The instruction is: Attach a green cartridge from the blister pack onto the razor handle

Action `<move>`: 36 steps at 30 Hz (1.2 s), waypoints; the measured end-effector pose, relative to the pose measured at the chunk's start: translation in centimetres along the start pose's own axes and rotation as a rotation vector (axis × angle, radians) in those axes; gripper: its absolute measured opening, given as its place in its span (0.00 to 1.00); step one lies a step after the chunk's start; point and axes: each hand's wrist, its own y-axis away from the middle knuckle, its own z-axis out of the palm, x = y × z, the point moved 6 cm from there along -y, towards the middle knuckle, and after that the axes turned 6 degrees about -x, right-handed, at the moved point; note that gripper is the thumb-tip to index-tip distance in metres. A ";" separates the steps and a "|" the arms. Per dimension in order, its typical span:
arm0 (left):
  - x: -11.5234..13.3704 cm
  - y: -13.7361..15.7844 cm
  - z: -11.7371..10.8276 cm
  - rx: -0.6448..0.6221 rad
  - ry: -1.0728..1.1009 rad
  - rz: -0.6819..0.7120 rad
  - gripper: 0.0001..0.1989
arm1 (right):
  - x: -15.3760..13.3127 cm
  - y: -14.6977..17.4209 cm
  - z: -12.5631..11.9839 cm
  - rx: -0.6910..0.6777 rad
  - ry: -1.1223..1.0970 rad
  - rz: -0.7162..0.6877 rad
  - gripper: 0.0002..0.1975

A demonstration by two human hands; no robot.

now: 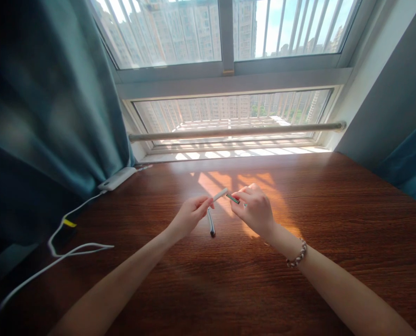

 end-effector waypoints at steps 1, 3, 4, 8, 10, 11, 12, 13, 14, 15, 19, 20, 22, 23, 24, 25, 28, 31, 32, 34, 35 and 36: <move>-0.2 -0.1 -0.3 0.014 -0.037 -0.001 0.18 | 0.4 -0.1 0.1 -0.027 -0.021 0.030 0.05; -0.5 -0.3 -1.0 0.036 -0.092 -0.002 0.18 | 1.3 -0.1 0.2 -0.079 -0.075 0.086 0.05; -0.6 -0.2 -1.2 0.038 -0.113 0.003 0.17 | 1.8 0.0 0.3 -0.102 -0.104 0.113 0.06; -1.3 0.7 -0.7 -0.002 -0.080 -0.015 0.11 | 4.3 1.6 0.1 -0.130 -0.216 0.233 0.08; -2.2 1.6 0.6 -0.068 0.025 -0.087 0.10 | 5.6 2.8 0.1 -0.135 -0.229 0.272 0.10; -2.7 2.1 1.4 -0.103 0.082 -0.130 0.09 | 6.2 3.4 0.2 -0.140 -0.220 0.286 0.10; -3.2 2.7 2.3 -0.130 0.128 -0.172 0.09 | 6.7 4.0 0.3 -0.147 -0.207 0.300 0.11; -3.7 3.2 3.3 -0.170 0.160 -0.211 0.09 | 7.3 4.6 0.5 -0.147 -0.191 0.313 0.11; -4.2 3.7 4.2 -0.208 0.181 -0.252 0.09 | 7.9 5.1 0.7 -0.144 -0.176 0.326 0.11; -4.6 4.0 5.0 -0.230 0.197 -0.282 0.10 | 8.4 5.6 0.9 -0.133 -0.163 0.340 0.11; -5.0 4.1 7.2 -0.303 0.040 -0.314 0.16 | 9.7 6.7 1.8 -0.086 -0.122 0.357 0.10; -4.7 3.9 7.5 -0.326 -0.034 -0.305 0.18 | 9.8 6.8 1.9 -0.085 -0.118 0.349 0.09; -3.9 3.2 8.2 -0.376 -0.183 -0.282 0.22 | 9.8 7.0 2.1 -0.083 -0.109 0.330 0.09; -3.4 2.8 8.4 -0.395 -0.253 -0.273 0.24 | 9.8 7.0 2.1 -0.081 -0.104 0.322 0.09; -3.0 2.5 8.7 -0.410 -0.330 -0.267 0.26 | 9.7 7.0 2.1 -0.081 -0.099 0.315 0.09; -2.6 2.1 8.9 -0.417 -0.424 -0.258 0.28 | 9.7 7.1 2.1 -0.082 -0.094 0.308 0.08; -1.9 1.0 9.4 -0.420 -0.663 -0.242 0.30 | 9.4 7.1 2.1 -0.091 -0.079 0.289 0.07; -2.1 0.0 9.9 -0.404 -0.747 -0.236 0.27 | 9.1 7.2 2.0 -0.101 -0.062 0.267 0.07; -2.3 -0.3 9.9 -0.397 -0.772 -0.238 0.26 | 9.0 7.2 1.9 -0.103 -0.055 0.262 0.07; -2.5 -0.9 10.0 -0.389 -0.823 -0.247 0.23 | 8.9 7.2 1.9 -0.108 -0.039 0.250 0.06; -2.6 -1.1 10.0 -0.391 -0.846 -0.254 0.20 | 8.8 7.1 1.9 -0.112 -0.030 0.244 0.06; -2.7 -1.3 10.0 -0.396 -0.867 -0.263 0.18 | 8.8 7.1 1.9 -0.116 -0.022 0.238 0.06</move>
